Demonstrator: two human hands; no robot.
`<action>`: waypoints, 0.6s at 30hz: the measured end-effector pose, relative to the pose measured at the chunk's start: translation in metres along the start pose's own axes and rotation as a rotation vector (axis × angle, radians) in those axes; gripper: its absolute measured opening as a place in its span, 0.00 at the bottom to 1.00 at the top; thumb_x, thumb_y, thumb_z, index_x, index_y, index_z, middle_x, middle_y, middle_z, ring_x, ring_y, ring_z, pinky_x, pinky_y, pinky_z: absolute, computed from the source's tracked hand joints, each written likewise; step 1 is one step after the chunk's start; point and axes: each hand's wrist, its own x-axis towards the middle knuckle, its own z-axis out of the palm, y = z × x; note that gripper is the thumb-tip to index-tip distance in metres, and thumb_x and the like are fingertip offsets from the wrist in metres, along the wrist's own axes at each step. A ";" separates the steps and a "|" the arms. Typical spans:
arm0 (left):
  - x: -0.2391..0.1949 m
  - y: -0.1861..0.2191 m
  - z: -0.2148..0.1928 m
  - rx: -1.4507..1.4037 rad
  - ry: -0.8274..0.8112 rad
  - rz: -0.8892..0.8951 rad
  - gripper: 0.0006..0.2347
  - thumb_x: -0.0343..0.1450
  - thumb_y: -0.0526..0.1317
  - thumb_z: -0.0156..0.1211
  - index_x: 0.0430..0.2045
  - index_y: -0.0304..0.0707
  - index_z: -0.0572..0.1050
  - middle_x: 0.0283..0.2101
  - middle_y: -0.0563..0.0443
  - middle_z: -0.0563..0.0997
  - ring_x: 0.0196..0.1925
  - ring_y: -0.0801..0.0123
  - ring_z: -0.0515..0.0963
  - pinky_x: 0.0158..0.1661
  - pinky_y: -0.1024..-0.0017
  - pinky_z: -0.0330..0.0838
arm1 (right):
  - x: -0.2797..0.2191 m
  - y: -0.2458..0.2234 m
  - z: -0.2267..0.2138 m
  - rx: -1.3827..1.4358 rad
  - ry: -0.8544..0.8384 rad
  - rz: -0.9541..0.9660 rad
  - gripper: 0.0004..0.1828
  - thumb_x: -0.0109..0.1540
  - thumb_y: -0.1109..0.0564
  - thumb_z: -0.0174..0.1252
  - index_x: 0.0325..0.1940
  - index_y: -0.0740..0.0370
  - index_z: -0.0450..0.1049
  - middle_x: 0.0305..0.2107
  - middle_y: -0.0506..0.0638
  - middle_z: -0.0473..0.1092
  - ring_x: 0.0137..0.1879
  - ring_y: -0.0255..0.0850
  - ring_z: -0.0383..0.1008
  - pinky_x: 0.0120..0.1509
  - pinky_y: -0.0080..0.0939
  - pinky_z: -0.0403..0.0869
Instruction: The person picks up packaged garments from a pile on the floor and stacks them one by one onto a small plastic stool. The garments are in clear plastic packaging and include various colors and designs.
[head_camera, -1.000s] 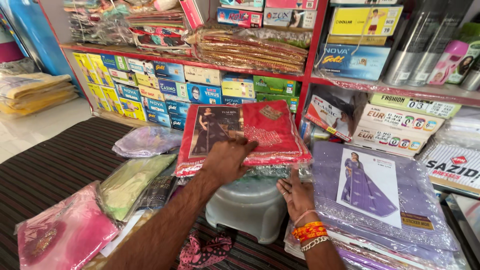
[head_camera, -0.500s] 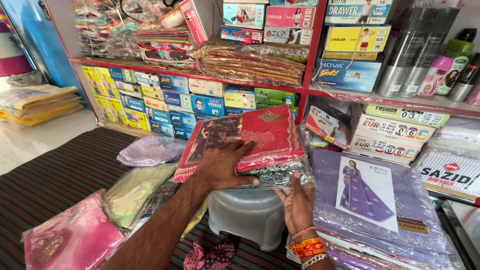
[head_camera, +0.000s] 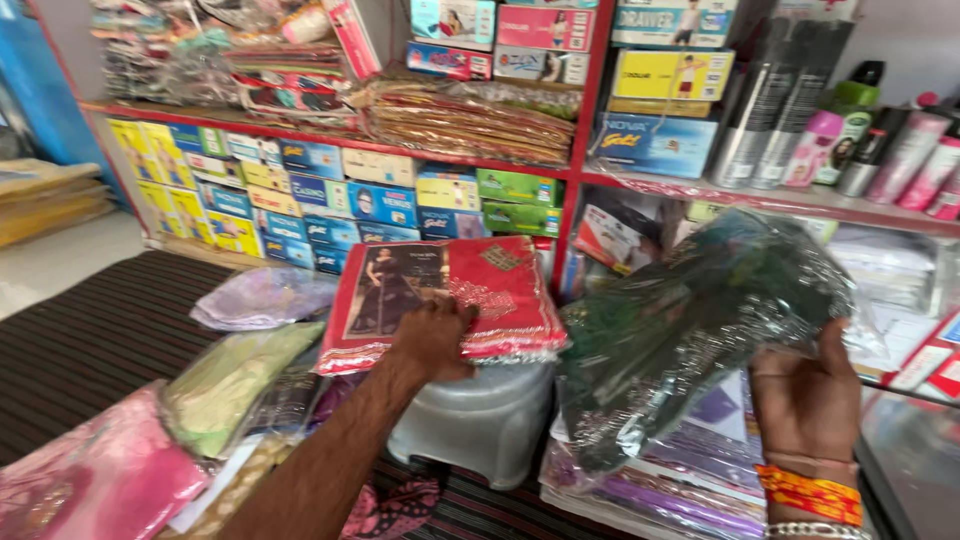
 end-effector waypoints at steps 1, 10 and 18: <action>0.002 0.012 0.003 -0.048 0.189 0.087 0.36 0.58 0.52 0.75 0.59 0.41 0.67 0.58 0.35 0.71 0.62 0.44 0.71 0.56 0.48 0.70 | -0.003 -0.011 -0.007 -0.004 0.023 -0.014 0.17 0.79 0.48 0.52 0.68 0.59 0.69 0.65 0.51 0.73 0.71 0.45 0.72 0.75 0.50 0.69; -0.048 0.191 0.044 -1.715 -0.148 -0.225 0.22 0.72 0.54 0.58 0.54 0.40 0.67 0.46 0.49 0.78 0.35 0.66 0.82 0.37 0.64 0.79 | -0.013 -0.054 -0.111 0.577 -0.034 -0.112 0.13 0.85 0.57 0.47 0.69 0.70 0.66 0.67 0.62 0.70 0.75 0.53 0.70 0.81 0.54 0.68; 0.046 0.209 0.102 -1.610 0.276 -0.067 0.28 0.70 0.42 0.66 0.63 0.32 0.61 0.47 0.36 0.79 0.36 0.57 0.81 0.36 0.54 0.76 | -0.048 -0.077 -0.194 -0.454 0.582 0.153 0.22 0.70 0.56 0.56 0.66 0.68 0.64 0.54 0.56 0.72 0.58 0.43 0.76 0.60 0.45 0.77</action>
